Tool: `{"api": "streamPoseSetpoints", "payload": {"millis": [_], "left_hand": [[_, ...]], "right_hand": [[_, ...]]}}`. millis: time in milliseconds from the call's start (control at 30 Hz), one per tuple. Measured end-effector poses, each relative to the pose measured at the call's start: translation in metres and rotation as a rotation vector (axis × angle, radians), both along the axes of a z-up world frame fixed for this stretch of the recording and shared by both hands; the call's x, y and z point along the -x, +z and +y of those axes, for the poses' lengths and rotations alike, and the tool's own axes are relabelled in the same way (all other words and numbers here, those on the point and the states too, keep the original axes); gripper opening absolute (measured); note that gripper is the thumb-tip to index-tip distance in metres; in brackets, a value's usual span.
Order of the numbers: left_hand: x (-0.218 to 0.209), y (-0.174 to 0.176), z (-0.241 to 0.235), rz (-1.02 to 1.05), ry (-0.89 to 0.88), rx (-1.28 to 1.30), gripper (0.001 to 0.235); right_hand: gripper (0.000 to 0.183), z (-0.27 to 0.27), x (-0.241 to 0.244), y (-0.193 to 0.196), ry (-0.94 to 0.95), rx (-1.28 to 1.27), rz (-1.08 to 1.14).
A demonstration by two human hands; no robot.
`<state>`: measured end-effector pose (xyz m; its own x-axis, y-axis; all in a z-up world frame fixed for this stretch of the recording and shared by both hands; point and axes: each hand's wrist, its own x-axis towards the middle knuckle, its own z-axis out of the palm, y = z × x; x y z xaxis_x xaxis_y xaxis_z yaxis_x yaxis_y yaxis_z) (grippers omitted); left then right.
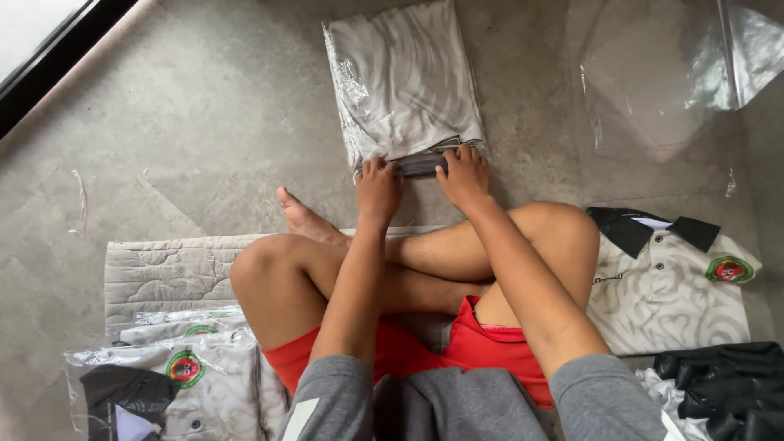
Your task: Folding polo shirts and placing them into clear plastic bags for packaging.
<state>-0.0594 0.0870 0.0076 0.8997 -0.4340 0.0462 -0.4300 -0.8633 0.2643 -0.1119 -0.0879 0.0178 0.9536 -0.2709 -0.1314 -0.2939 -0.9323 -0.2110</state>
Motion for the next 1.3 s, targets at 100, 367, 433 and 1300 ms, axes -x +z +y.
{"api": "streamPoseSetpoints", "payload": {"millis": [100, 367, 433, 1300], "left_hand": [[0.004, 0.021, 0.006, -0.009, 0.122, 0.020, 0.020], [0.004, 0.012, 0.013, 0.073, 0.307, 0.097, 0.020], [0.004, 0.013, 0.012, 0.088, 0.316, 0.113, 0.020], [-0.006, 0.004, 0.022, 0.148, 0.536, 0.175, 0.022]], "right_hand": [[0.030, -0.003, 0.002, 0.004, -0.114, -0.051, -0.023], [0.032, -0.012, 0.005, 0.008, -0.201, -0.274, -0.021], [0.033, -0.014, 0.007, 0.010, -0.234, -0.369, -0.057], [0.014, -0.064, -0.008, -0.046, -0.586, -0.450, -0.117]]}}
